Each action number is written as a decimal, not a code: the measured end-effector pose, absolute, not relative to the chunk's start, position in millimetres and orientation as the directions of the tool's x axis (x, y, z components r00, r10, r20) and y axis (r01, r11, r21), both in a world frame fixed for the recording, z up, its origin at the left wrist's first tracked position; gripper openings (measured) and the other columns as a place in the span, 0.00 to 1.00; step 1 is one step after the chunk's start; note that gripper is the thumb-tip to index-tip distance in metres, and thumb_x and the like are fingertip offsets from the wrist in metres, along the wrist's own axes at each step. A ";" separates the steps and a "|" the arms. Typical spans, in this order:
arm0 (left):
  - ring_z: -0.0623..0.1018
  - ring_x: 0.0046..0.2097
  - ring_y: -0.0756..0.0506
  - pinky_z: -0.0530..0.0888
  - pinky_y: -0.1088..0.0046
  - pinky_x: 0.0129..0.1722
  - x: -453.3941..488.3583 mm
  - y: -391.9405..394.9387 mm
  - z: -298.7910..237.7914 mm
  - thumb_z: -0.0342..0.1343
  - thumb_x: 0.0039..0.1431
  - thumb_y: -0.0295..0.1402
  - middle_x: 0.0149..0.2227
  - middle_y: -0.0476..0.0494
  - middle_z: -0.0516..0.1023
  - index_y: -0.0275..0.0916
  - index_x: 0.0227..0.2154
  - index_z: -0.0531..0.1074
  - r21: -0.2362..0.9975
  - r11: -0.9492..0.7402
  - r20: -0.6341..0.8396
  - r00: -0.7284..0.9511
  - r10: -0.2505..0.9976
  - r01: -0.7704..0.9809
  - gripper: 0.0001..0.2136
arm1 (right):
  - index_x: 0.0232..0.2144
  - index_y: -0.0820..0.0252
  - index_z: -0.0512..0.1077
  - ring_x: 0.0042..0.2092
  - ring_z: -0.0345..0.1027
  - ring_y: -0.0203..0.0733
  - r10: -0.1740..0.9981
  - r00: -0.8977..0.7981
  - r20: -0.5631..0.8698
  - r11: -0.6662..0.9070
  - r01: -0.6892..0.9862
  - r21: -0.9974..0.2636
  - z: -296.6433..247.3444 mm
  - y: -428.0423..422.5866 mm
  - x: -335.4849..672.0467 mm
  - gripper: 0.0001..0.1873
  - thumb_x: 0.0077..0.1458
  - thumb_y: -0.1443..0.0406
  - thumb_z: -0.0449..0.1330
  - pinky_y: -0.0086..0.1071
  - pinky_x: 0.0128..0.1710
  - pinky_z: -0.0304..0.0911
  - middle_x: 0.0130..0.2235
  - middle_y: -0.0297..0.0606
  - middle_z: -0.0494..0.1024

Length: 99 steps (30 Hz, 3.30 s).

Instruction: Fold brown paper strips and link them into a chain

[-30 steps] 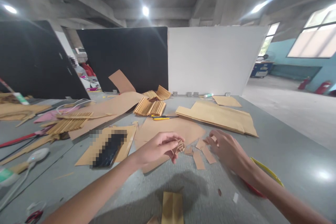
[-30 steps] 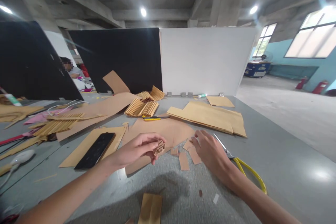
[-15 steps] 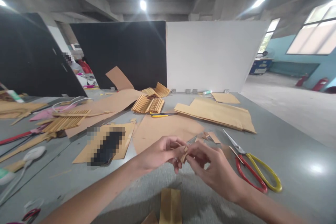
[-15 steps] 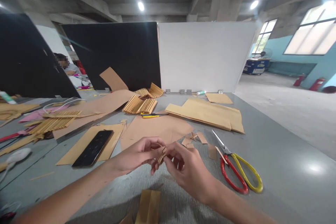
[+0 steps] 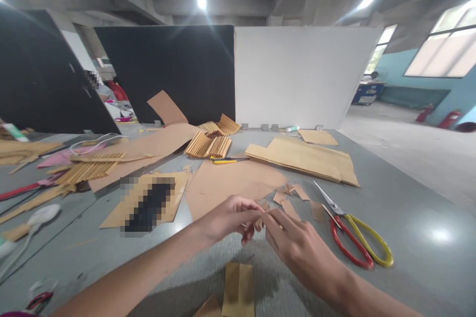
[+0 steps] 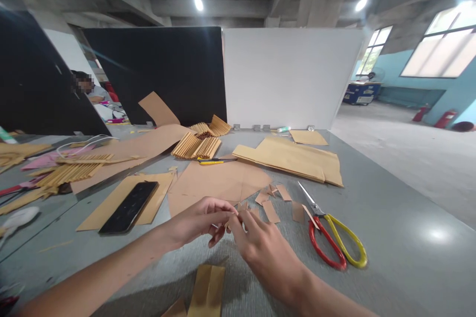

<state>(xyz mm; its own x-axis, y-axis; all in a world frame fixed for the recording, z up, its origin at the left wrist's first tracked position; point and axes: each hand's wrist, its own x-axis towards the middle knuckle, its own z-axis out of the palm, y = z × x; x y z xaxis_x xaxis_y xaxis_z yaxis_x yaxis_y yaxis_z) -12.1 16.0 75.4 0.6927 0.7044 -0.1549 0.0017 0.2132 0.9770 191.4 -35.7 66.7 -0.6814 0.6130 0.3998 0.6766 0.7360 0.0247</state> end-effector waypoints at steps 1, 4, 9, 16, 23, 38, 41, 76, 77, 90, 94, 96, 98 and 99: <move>0.71 0.26 0.51 0.68 0.76 0.23 -12.1 16.1 74.7 0.63 0.58 0.46 0.27 0.48 0.70 0.32 0.37 0.78 0.977 0.214 -0.154 0.695 0.702 0.000 0.18 | 0.46 0.60 0.71 0.39 0.73 0.47 0.634 -0.665 0.394 0.740 0.670 -0.061 68.2 -35.1 191.0 0.15 0.61 0.77 0.54 0.36 0.32 0.73 0.43 0.44 0.77; 0.70 0.26 0.51 0.68 0.75 0.23 -12.3 15.7 73.4 0.62 0.60 0.46 0.27 0.48 0.69 0.32 0.36 0.77 0.979 0.205 -0.147 0.700 0.699 0.001 0.18 | 0.46 0.57 0.72 0.38 0.75 0.42 0.690 -0.578 0.435 0.717 0.625 -0.308 72.7 -32.7 189.5 0.13 0.65 0.75 0.53 0.34 0.37 0.73 0.40 0.40 0.78; 0.71 0.27 0.51 0.69 0.76 0.24 -12.2 15.5 71.0 0.60 0.62 0.49 0.31 0.46 0.70 0.32 0.36 0.77 0.975 0.220 -0.127 0.721 0.681 -0.036 0.20 | 0.40 0.57 0.75 0.36 0.75 0.40 0.726 -0.485 0.488 0.686 0.559 -0.465 74.2 -29.0 188.7 0.12 0.69 0.70 0.52 0.34 0.38 0.71 0.36 0.39 0.79; 0.70 0.26 0.51 0.68 0.76 0.23 -14.7 18.3 71.5 0.60 0.62 0.48 0.26 0.48 0.68 0.31 0.33 0.77 0.952 0.296 -0.136 0.758 0.638 -0.077 0.20 | 0.41 0.56 0.75 0.34 0.72 0.39 0.761 -0.426 0.489 0.648 0.494 -0.579 69.4 -28.3 187.4 0.08 0.67 0.70 0.56 0.32 0.34 0.66 0.35 0.36 0.79; 0.79 0.49 0.39 0.78 0.61 0.41 -22.0 18.3 80.1 0.57 0.65 0.40 0.55 0.34 0.74 0.44 0.54 0.75 0.981 0.183 -0.055 0.814 0.579 -0.063 0.17 | 0.40 0.56 0.74 0.32 0.70 0.37 0.764 -0.391 0.513 0.643 0.526 -0.557 73.5 -27.1 191.2 0.09 0.68 0.70 0.55 0.31 0.32 0.63 0.33 0.34 0.77; 0.81 0.42 0.42 0.75 0.71 0.33 -15.4 14.8 67.6 0.60 0.64 0.40 0.49 0.36 0.80 0.38 0.50 0.76 0.970 -0.191 0.080 0.549 0.832 0.149 0.16 | 0.37 0.57 0.76 0.28 0.72 0.39 0.834 -0.313 0.454 0.517 0.730 -0.447 80.5 20.3 242.1 0.13 0.67 0.67 0.51 0.31 0.30 0.63 0.28 0.34 0.79; 0.81 0.42 0.42 0.75 0.71 0.34 -16.4 16.4 69.3 0.59 0.65 0.40 0.46 0.36 0.81 0.37 0.50 0.76 0.963 -0.215 0.103 0.522 0.847 0.160 0.16 | 0.35 0.59 0.77 0.31 0.73 0.40 0.827 -0.426 0.368 0.552 0.740 -0.384 63.8 34.7 246.3 0.14 0.64 0.72 0.52 0.32 0.32 0.65 0.31 0.36 0.80; 0.82 0.40 0.42 0.77 0.66 0.41 -22.3 16.4 55.7 0.56 0.68 0.36 0.42 0.39 0.83 0.39 0.53 0.76 0.550 -0.664 0.501 0.436 0.747 0.506 0.14 | 0.41 0.59 0.70 0.25 0.68 0.35 0.901 -0.172 0.399 0.435 0.333 -0.837 74.0 -5.6 202.3 0.06 0.67 0.64 0.55 0.29 0.27 0.67 0.26 0.30 0.73; 0.82 0.43 0.42 0.77 0.65 0.44 -23.5 15.3 53.6 0.54 0.69 0.34 0.45 0.38 0.83 0.39 0.55 0.74 0.480 -0.708 0.547 0.454 0.704 0.518 0.15 | 0.41 0.59 0.70 0.24 0.68 0.35 0.914 -0.177 0.364 0.400 0.266 -0.877 79.5 -9.9 200.6 0.07 0.67 0.62 0.56 0.29 0.26 0.67 0.26 0.30 0.72; 0.84 0.44 0.39 0.80 0.64 0.33 -24.6 2.1 56.5 0.59 0.63 0.21 0.48 0.27 0.82 0.22 0.59 0.65 -0.251 -0.818 0.798 0.589 0.127 0.517 0.23 | 0.34 0.59 0.72 0.22 0.70 0.33 0.961 -0.122 0.249 0.263 0.122 -0.957 97.0 -38.6 182.8 0.09 0.63 0.60 0.61 0.26 0.21 0.70 0.27 0.30 0.73; 0.84 0.45 0.38 0.79 0.64 0.31 -26.3 -0.4 58.5 0.59 0.62 0.21 0.49 0.24 0.81 0.20 0.59 0.65 -0.326 -0.788 0.775 0.625 0.094 0.522 0.23 | 0.36 0.58 0.72 0.22 0.69 0.34 0.959 -0.104 0.265 0.277 0.138 -0.951 97.2 -41.8 182.9 0.08 0.65 0.60 0.59 0.26 0.21 0.70 0.25 0.30 0.74; 0.83 0.46 0.38 0.79 0.65 0.31 -26.7 -1.1 59.2 0.58 0.62 0.21 0.49 0.24 0.81 0.21 0.58 0.66 -0.334 -0.788 0.765 0.637 0.093 0.517 0.22 | 0.36 0.58 0.72 0.23 0.70 0.34 0.949 -0.087 0.304 0.314 0.152 -0.937 94.7 -42.1 183.0 0.07 0.65 0.61 0.59 0.27 0.22 0.70 0.25 0.30 0.74; 0.83 0.46 0.38 0.80 0.65 0.33 -26.5 -2.5 60.8 0.57 0.64 0.23 0.49 0.25 0.81 0.24 0.57 0.66 -0.289 -0.809 0.764 0.633 0.127 0.512 0.19 | 0.36 0.58 0.72 0.23 0.70 0.34 0.936 -0.077 0.344 0.353 0.196 -0.915 91.8 -42.5 183.3 0.05 0.65 0.63 0.59 0.27 0.24 0.70 0.26 0.30 0.74; 0.83 0.46 0.39 0.80 0.66 0.35 -26.1 -3.7 62.1 0.55 0.65 0.23 0.49 0.26 0.81 0.26 0.56 0.67 -0.248 -0.825 0.765 0.625 0.155 0.508 0.17 | 0.36 0.57 0.73 0.24 0.70 0.34 0.928 -0.079 0.365 0.373 0.229 -0.899 90.5 -42.8 183.5 0.04 0.64 0.64 0.59 0.27 0.24 0.69 0.26 0.30 0.75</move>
